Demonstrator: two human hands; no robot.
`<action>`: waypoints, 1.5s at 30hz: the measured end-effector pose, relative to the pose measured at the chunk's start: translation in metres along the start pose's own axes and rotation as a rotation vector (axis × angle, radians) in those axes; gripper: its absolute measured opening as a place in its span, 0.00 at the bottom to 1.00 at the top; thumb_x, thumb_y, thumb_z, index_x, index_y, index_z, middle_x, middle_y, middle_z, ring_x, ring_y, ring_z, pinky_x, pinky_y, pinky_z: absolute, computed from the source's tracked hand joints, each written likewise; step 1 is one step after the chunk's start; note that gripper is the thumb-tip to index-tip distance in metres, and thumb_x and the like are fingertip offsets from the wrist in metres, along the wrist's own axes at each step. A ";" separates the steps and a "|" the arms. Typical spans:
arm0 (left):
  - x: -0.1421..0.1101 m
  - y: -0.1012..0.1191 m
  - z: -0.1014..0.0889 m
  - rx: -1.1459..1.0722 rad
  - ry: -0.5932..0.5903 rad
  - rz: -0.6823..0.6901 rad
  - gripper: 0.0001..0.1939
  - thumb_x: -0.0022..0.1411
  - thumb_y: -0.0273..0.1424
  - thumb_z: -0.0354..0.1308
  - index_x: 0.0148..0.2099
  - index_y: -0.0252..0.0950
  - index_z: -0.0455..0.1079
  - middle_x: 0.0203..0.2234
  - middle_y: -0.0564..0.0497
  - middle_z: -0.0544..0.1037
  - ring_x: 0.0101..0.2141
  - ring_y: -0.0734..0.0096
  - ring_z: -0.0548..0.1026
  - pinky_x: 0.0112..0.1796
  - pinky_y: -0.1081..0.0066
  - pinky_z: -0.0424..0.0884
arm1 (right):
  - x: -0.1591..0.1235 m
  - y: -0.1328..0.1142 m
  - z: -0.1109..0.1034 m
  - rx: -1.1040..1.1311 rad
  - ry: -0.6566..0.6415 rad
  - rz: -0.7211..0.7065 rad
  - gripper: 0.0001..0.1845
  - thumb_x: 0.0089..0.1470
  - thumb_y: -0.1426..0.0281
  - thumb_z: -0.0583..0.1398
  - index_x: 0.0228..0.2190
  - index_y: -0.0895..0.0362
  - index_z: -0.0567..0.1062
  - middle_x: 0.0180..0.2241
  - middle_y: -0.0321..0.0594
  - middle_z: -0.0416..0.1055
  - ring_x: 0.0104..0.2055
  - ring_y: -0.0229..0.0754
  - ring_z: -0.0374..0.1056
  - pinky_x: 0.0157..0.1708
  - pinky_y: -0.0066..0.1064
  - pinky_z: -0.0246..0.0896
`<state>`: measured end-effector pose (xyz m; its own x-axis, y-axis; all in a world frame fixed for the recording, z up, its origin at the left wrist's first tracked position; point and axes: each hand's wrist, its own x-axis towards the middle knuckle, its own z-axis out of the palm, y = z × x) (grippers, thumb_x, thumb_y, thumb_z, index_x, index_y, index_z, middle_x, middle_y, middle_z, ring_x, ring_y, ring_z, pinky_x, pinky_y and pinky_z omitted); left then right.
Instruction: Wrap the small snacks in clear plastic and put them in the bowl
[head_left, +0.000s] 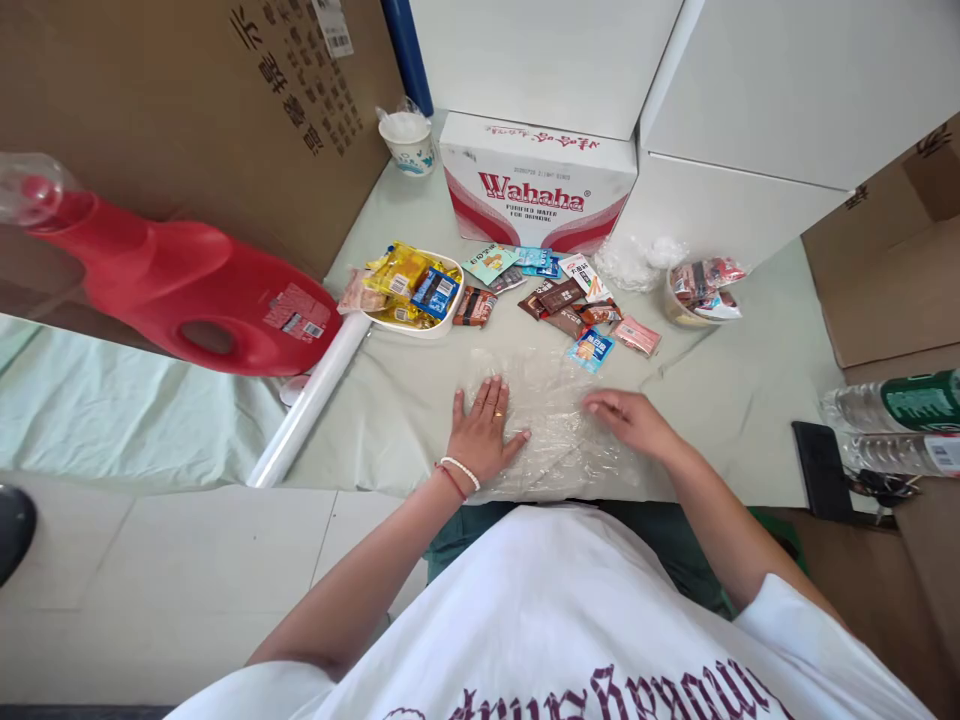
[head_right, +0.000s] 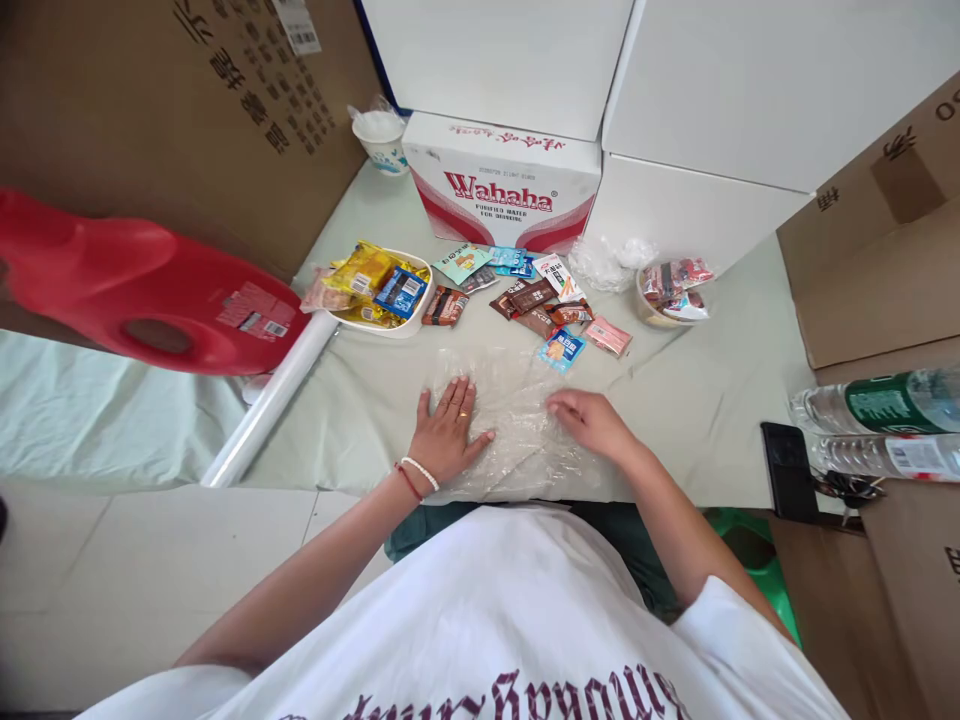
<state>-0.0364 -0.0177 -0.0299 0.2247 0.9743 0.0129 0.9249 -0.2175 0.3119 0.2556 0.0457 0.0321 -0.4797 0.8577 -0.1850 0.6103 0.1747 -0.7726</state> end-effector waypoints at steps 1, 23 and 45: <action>0.000 0.000 0.000 0.002 -0.002 0.001 0.45 0.70 0.53 0.49 0.78 0.35 0.42 0.74 0.36 0.49 0.74 0.46 0.49 0.70 0.37 0.32 | 0.018 -0.002 -0.005 -0.052 0.039 -0.006 0.19 0.68 0.59 0.54 0.44 0.55 0.81 0.41 0.41 0.82 0.39 0.46 0.77 0.43 0.38 0.72; 0.002 0.001 -0.005 -0.024 -0.037 -0.005 0.45 0.70 0.54 0.48 0.78 0.37 0.42 0.75 0.38 0.47 0.74 0.48 0.48 0.70 0.38 0.31 | 0.215 -0.082 0.045 -0.688 -0.221 -0.068 0.42 0.57 0.58 0.68 0.67 0.57 0.62 0.60 0.59 0.63 0.57 0.60 0.70 0.56 0.45 0.66; 0.001 0.000 -0.002 0.042 -0.020 0.010 0.46 0.72 0.54 0.42 0.77 0.25 0.42 0.75 0.33 0.45 0.74 0.49 0.45 0.70 0.39 0.30 | 0.008 -0.034 0.048 -0.330 -0.032 -0.092 0.24 0.60 0.62 0.66 0.56 0.54 0.72 0.54 0.48 0.70 0.52 0.49 0.71 0.49 0.38 0.68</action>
<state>-0.0368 -0.0169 -0.0279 0.2397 0.9708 -0.0032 0.9345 -0.2298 0.2720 0.2007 0.0237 0.0276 -0.5581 0.8167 -0.1466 0.7325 0.4020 -0.5494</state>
